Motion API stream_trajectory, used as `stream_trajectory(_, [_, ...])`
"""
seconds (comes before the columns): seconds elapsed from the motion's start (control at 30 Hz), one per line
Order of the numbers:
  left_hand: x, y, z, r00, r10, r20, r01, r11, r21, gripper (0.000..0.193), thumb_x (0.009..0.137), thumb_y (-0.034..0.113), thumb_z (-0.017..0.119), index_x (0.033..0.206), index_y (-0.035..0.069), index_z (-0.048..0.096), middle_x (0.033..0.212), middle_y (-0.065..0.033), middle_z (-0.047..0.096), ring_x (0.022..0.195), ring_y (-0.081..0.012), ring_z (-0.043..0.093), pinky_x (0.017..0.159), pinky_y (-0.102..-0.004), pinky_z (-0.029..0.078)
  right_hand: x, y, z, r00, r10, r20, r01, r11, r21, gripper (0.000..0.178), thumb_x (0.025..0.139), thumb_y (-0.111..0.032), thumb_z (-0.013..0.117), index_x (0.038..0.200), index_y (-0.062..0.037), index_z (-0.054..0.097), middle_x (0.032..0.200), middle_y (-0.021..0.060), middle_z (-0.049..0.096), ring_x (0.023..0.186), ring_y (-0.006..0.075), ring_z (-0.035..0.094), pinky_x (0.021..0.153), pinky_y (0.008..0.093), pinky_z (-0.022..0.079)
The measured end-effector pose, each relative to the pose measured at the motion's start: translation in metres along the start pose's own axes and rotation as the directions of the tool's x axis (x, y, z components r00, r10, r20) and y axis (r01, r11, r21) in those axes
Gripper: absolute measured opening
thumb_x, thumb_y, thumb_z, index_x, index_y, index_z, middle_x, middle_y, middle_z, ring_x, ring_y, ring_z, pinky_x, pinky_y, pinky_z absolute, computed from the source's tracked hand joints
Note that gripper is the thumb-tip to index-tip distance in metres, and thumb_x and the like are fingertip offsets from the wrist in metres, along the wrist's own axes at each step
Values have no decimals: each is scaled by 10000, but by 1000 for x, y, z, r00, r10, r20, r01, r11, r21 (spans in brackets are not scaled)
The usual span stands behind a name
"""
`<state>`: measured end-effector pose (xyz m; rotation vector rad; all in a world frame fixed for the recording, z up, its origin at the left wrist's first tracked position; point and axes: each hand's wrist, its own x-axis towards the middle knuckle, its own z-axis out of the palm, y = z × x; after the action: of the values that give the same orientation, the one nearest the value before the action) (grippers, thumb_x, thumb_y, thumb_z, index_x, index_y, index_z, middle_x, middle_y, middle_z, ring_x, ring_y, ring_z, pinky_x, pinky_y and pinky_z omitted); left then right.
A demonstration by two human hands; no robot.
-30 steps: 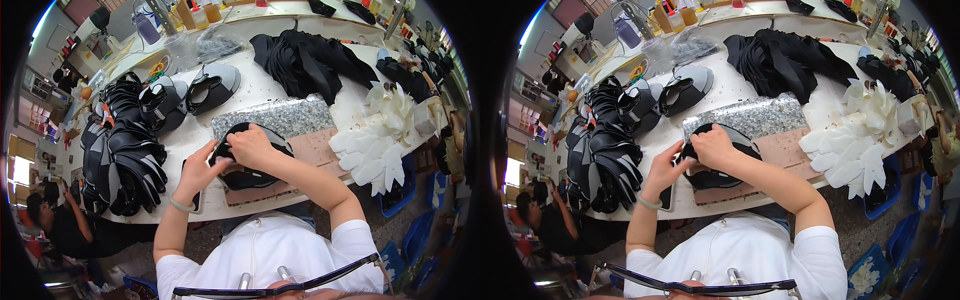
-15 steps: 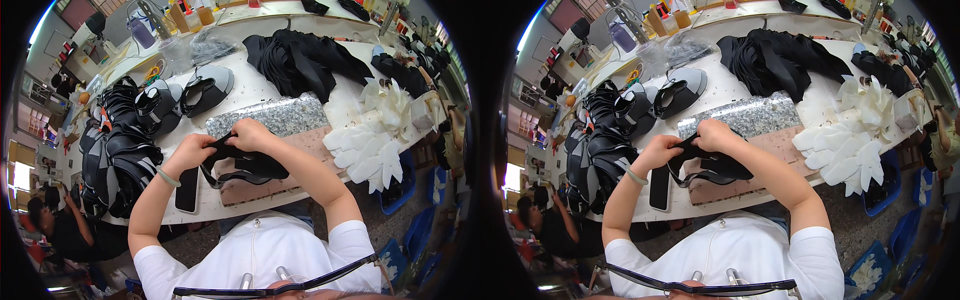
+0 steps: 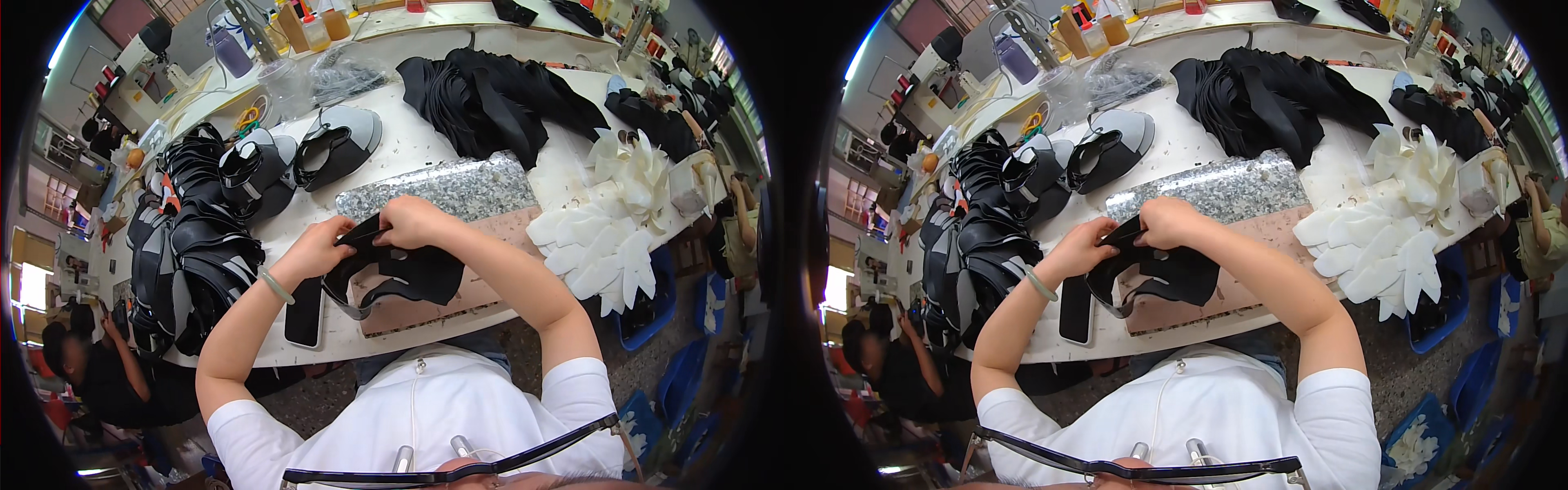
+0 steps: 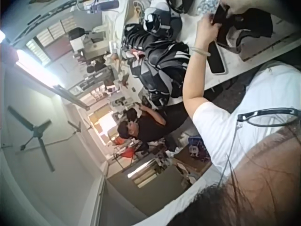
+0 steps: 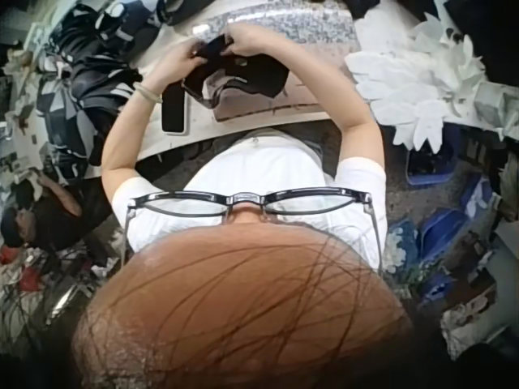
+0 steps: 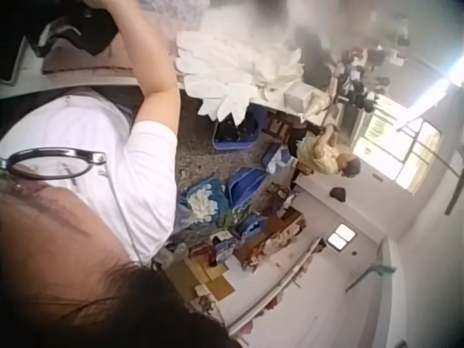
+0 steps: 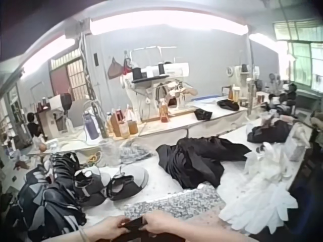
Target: The person fits and adheres white lining pieces onto black shoe components by hand, pressing and smoothing them together before picking up a hammer.
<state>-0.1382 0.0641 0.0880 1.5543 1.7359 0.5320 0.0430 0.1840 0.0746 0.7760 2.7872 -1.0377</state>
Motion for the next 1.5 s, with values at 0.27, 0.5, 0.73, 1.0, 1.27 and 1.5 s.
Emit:
stream_trajectory(0.27, [6,9,-4,988,105,116,-115,990,85,292,782,96,617,1069,67,658,885,-160,689,841,-310,660,741,-377,496,5,8,-11,997,-62,-34,63,997,41,282,745,-311,740,818,-40,719,716,186,654,713,334,645,668,399,505])
stream_trajectory(0.5, [12,30,14,996,-25,85,-16,896,445,194,830,223,670,873,36,689,657,-132,631,617,-248,588,598,-381,466,-6,-1,7,993,0,-115,-11,995,-99,354,738,-348,734,836,-9,703,834,220,663,844,359,655,758,415,521])
stream_trajectory(0.73, [1,48,49,998,-56,26,55,998,31,252,874,250,663,883,-1,684,629,-104,634,550,-99,545,542,-303,450,-51,-12,-41,977,27,210,55,925,-376,370,757,-332,707,954,-18,701,968,177,685,934,331,662,812,408,523])
stream_trajectory(1.0, [-20,11,118,996,-88,30,93,926,-365,267,875,212,642,978,-35,651,665,-121,628,613,-208,611,584,-330,467,-72,25,-20,944,-15,328,194,832,-520,267,675,-169,675,935,-107,675,882,98,670,888,299,652,717,418,510])
stream_trajectory(1.27, [-35,61,75,866,487,-118,-374,785,493,653,711,179,767,1276,37,471,1255,-163,500,1213,-299,458,991,-415,368,-77,23,-1,939,-326,109,322,722,-612,58,669,-143,675,711,-109,694,774,62,665,822,244,619,780,379,440])
stream_trajectory(1.5, [2,39,70,910,357,209,-413,744,525,735,643,389,780,1253,71,521,1239,-76,529,1162,-260,489,954,-394,388,-73,11,1,888,-431,160,388,515,-765,90,693,-180,624,673,-111,679,735,43,638,824,224,582,784,347,403])
